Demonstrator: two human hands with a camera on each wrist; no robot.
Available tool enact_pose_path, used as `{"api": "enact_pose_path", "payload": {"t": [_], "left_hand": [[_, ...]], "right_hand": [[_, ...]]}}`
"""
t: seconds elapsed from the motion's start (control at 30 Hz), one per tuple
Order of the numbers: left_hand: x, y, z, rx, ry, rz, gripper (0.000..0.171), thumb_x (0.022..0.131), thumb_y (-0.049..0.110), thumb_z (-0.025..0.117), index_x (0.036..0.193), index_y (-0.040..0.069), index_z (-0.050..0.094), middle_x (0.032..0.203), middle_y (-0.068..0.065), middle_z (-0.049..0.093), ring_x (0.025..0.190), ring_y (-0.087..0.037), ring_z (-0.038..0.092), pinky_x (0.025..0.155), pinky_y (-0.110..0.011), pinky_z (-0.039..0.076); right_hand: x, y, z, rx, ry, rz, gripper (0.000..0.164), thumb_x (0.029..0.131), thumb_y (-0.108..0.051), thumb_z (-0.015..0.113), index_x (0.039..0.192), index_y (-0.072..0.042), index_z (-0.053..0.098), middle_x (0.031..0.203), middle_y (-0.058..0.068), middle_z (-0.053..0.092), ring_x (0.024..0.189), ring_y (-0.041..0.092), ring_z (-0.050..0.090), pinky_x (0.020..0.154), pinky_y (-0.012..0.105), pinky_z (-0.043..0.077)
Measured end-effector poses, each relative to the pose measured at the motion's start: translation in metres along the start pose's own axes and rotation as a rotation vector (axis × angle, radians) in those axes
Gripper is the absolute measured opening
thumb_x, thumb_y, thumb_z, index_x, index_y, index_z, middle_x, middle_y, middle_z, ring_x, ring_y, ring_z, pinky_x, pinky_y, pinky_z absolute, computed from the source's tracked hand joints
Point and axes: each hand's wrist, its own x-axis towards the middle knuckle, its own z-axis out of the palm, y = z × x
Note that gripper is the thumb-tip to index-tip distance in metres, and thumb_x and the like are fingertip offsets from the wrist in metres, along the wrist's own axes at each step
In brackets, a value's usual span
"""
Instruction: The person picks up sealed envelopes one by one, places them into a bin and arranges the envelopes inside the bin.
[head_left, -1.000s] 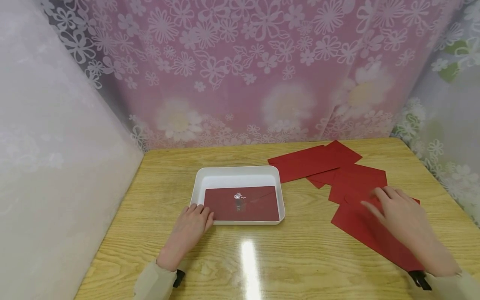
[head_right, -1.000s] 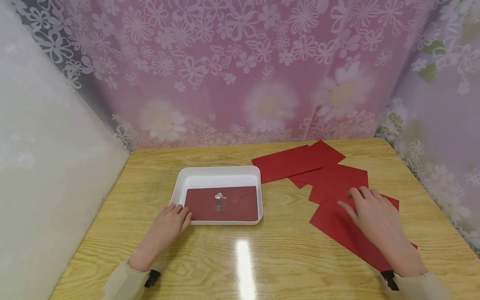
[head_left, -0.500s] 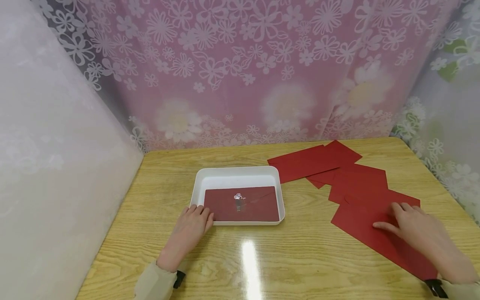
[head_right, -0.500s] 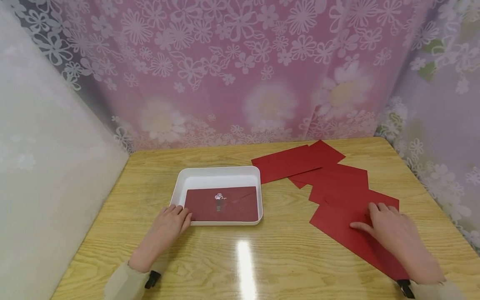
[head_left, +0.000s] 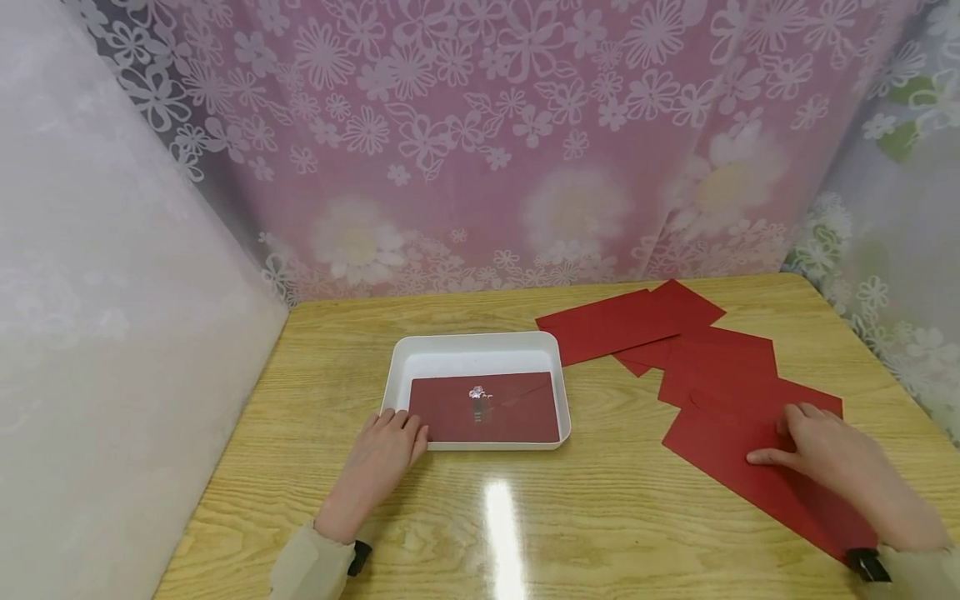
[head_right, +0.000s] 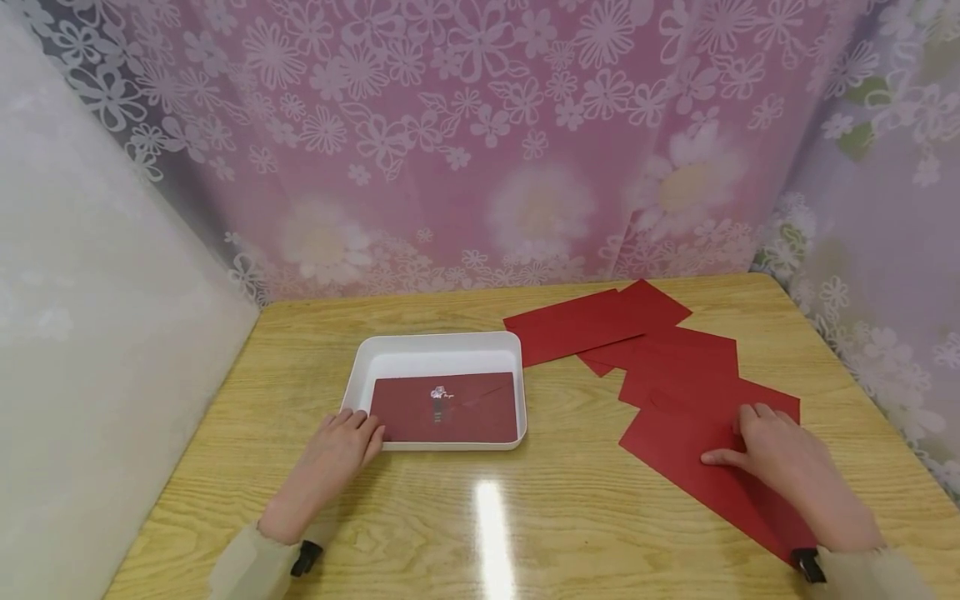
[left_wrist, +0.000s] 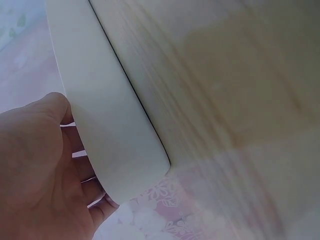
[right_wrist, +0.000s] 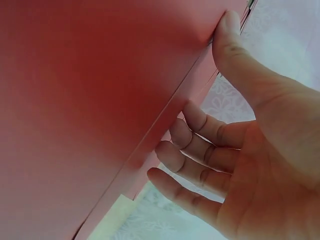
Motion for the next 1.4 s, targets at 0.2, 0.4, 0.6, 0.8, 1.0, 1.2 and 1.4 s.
{"api": "enact_pose_path", "payload": {"t": [0.2,0.4,0.6,0.8,1.0,1.2,1.4], "left_hand": [[0.001,0.0,0.001,0.006,0.0,0.002,0.023,0.095,0.019,0.066,0.077,0.011,0.055,0.073,-0.002,0.056,0.069,-0.022,0.047,0.064,-0.032,0.038],[0.001,0.001,-0.001,-0.002,-0.007,-0.005,0.022,0.097,0.019,0.065,0.079,0.009,0.057,0.075,-0.004,0.059,0.071,-0.023,0.05,0.066,-0.034,0.04],[0.001,0.0,-0.002,0.009,0.005,0.004,0.023,0.095,0.019,0.067,0.077,0.011,0.056,0.073,-0.002,0.058,0.069,-0.022,0.049,0.064,-0.033,0.039],[0.0,0.001,0.0,0.01,0.001,-0.002,0.022,0.096,0.018,0.066,0.078,0.009,0.057,0.074,-0.003,0.059,0.07,-0.023,0.05,0.065,-0.033,0.039],[0.0,0.001,0.001,0.008,0.003,-0.001,0.021,0.096,0.018,0.066,0.079,0.01,0.058,0.075,-0.003,0.059,0.069,-0.022,0.049,0.064,-0.032,0.038],[0.0,0.0,0.0,0.007,0.008,0.002,0.021,0.096,0.019,0.066,0.079,0.01,0.058,0.073,-0.003,0.058,0.069,-0.021,0.049,0.063,-0.031,0.037],[-0.001,-0.001,0.001,0.004,0.024,0.009,0.02,0.095,0.018,0.067,0.079,0.011,0.058,0.072,-0.001,0.057,0.068,-0.021,0.048,0.062,-0.031,0.036]], "right_hand": [[-0.001,0.003,-0.002,0.072,-0.056,0.038,0.062,0.079,-0.052,0.081,0.084,-0.001,0.046,0.072,0.004,0.045,0.064,0.018,0.043,0.057,0.033,0.036],[-0.005,0.0,-0.001,0.124,-0.007,0.054,0.058,0.085,-0.049,0.077,0.089,-0.002,0.044,0.057,-0.001,0.04,0.05,0.014,0.037,0.052,0.031,0.029],[-0.007,-0.006,0.001,0.04,0.184,-0.048,0.036,0.09,-0.03,0.076,0.089,-0.007,0.048,0.056,-0.005,0.037,0.046,0.011,0.033,0.05,0.028,0.026],[-0.004,-0.019,-0.007,0.013,0.408,-0.154,0.019,0.088,-0.01,0.076,0.101,-0.007,0.062,0.066,0.001,0.061,0.048,0.013,0.05,0.047,0.032,0.042],[-0.001,-0.033,-0.013,-0.039,0.639,-0.308,0.016,0.088,-0.011,0.075,0.101,-0.007,0.067,0.082,0.015,0.074,0.06,0.031,0.067,0.06,0.053,0.05],[0.005,-0.043,-0.018,-0.096,0.729,-0.347,0.051,0.105,-0.053,0.042,0.088,-0.009,0.06,0.062,0.004,0.063,0.051,0.023,0.057,0.06,0.044,0.04],[0.013,-0.056,-0.029,-0.113,0.765,-0.394,0.059,0.106,-0.059,0.029,0.08,-0.011,0.053,0.055,-0.005,0.048,0.049,0.015,0.047,0.06,0.037,0.031]]}}
